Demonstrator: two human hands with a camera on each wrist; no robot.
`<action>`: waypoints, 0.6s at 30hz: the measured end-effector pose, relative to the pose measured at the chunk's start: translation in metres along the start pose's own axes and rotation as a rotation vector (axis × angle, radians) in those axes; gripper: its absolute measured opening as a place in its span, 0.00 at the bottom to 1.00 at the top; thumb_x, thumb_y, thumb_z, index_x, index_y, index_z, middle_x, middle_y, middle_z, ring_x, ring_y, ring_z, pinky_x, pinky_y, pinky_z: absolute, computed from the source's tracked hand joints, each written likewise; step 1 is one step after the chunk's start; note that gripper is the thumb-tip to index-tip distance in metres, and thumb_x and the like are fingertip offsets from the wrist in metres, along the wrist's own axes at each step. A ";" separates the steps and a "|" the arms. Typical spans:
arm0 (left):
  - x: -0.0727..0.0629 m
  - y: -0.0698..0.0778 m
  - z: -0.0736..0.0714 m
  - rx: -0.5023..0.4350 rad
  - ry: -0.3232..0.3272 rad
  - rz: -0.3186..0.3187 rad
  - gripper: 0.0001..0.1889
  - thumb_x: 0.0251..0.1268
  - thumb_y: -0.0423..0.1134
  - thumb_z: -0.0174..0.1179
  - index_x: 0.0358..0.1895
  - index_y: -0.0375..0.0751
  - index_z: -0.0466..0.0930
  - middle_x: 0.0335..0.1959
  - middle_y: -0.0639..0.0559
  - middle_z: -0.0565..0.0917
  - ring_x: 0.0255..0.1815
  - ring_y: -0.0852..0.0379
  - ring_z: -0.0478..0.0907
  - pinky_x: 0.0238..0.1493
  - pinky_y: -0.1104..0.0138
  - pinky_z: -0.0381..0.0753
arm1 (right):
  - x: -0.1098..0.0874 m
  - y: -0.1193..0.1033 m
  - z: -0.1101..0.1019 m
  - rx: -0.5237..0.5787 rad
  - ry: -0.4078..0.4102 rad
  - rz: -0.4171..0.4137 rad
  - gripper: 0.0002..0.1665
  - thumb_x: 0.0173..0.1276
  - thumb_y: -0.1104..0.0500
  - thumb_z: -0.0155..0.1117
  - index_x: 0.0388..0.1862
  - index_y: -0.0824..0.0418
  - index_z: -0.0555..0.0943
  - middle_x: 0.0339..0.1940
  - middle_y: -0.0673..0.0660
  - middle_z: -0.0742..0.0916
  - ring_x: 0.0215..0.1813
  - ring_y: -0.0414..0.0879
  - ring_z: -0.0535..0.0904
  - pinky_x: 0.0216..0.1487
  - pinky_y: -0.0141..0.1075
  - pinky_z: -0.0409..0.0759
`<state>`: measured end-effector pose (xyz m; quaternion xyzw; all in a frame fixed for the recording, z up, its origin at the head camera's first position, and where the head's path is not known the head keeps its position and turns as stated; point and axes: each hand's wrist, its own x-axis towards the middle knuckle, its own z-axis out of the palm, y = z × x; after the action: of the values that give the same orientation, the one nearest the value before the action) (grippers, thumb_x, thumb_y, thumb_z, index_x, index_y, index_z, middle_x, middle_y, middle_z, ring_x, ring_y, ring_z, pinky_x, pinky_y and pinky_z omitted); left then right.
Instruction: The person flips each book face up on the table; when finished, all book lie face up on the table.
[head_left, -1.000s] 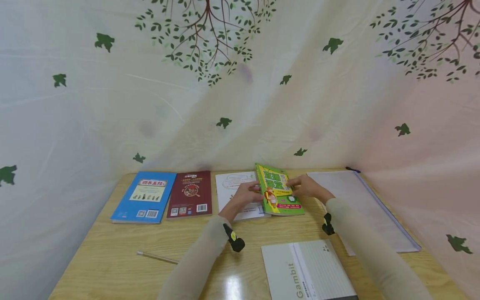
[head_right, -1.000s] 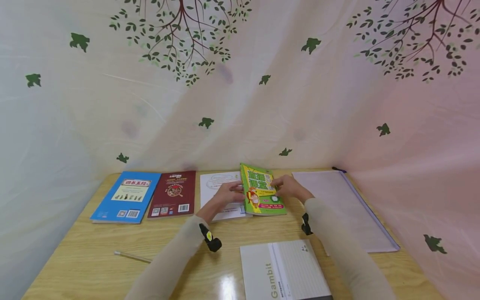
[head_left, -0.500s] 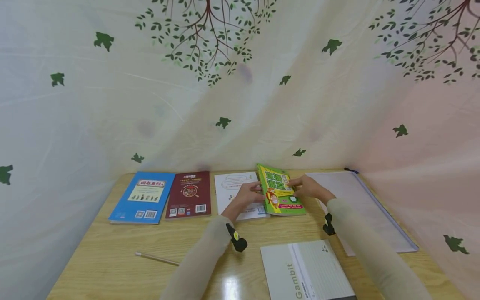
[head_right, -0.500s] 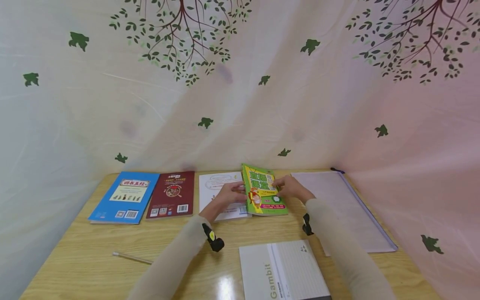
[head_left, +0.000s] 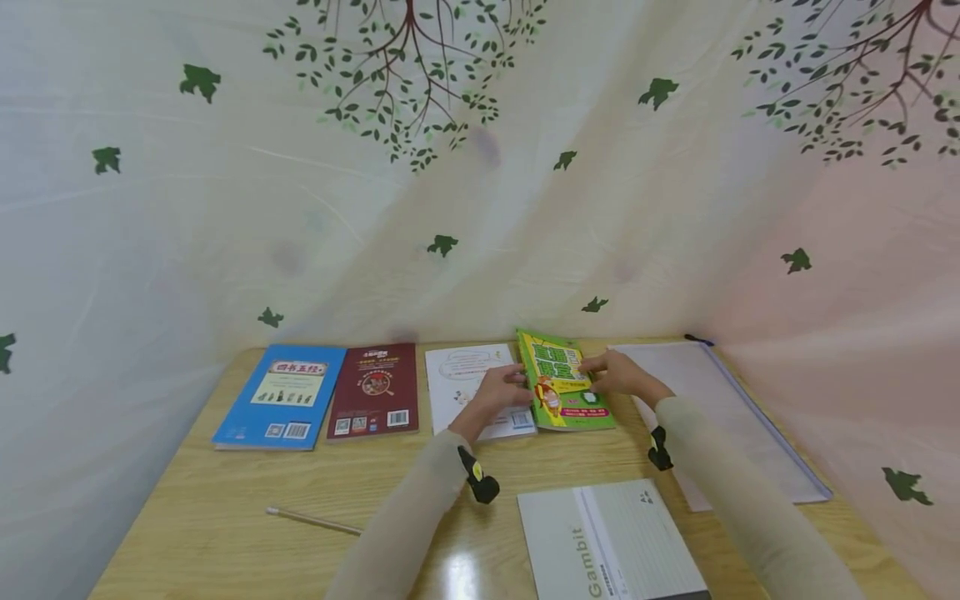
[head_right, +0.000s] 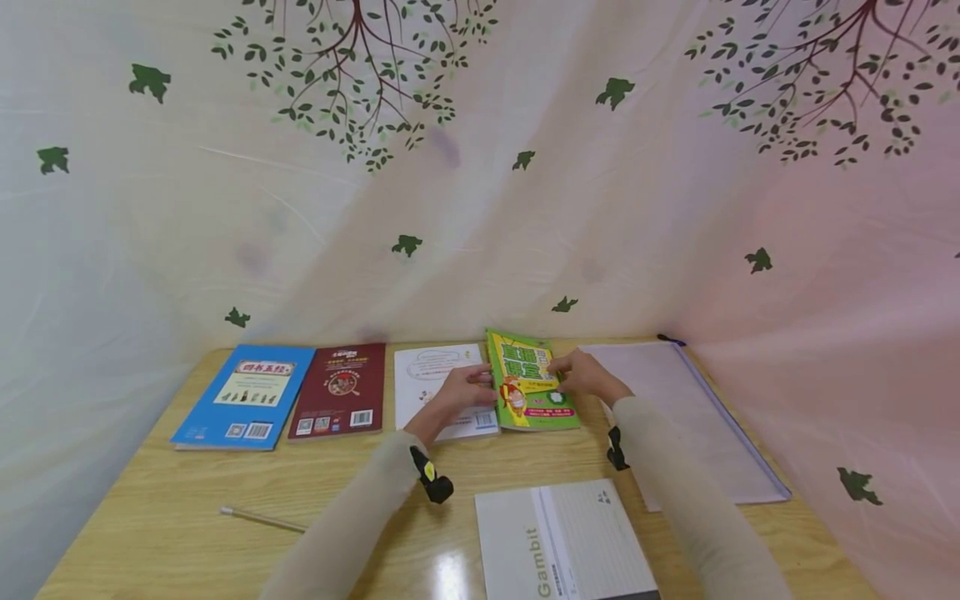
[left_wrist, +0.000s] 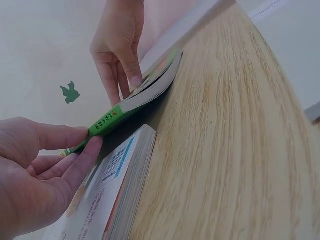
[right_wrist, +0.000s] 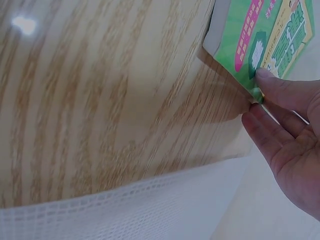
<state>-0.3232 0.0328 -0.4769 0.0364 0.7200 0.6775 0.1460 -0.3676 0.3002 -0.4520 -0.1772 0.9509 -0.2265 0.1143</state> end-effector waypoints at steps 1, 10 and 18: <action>0.000 0.000 0.001 0.000 -0.001 0.000 0.37 0.58 0.22 0.67 0.74 0.34 0.68 0.65 0.34 0.79 0.64 0.40 0.80 0.54 0.62 0.88 | 0.000 0.000 0.000 -0.001 0.001 -0.002 0.26 0.64 0.68 0.71 0.62 0.68 0.82 0.68 0.72 0.77 0.73 0.71 0.68 0.73 0.65 0.67; 0.002 0.000 0.008 0.009 0.031 -0.040 0.36 0.58 0.23 0.67 0.73 0.36 0.71 0.62 0.39 0.81 0.61 0.46 0.82 0.52 0.64 0.88 | -0.004 0.005 -0.003 0.003 0.004 -0.015 0.26 0.64 0.69 0.70 0.62 0.69 0.81 0.69 0.74 0.77 0.74 0.73 0.67 0.74 0.66 0.65; 0.003 0.000 0.013 0.056 0.045 -0.035 0.34 0.58 0.24 0.68 0.72 0.34 0.72 0.59 0.40 0.83 0.59 0.48 0.82 0.51 0.64 0.88 | -0.007 0.007 -0.005 -0.004 0.003 -0.034 0.26 0.64 0.69 0.69 0.62 0.71 0.81 0.68 0.75 0.77 0.72 0.72 0.70 0.70 0.63 0.71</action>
<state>-0.3226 0.0455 -0.4779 0.0125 0.7422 0.6552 0.1406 -0.3646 0.3105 -0.4494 -0.1931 0.9484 -0.2266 0.1089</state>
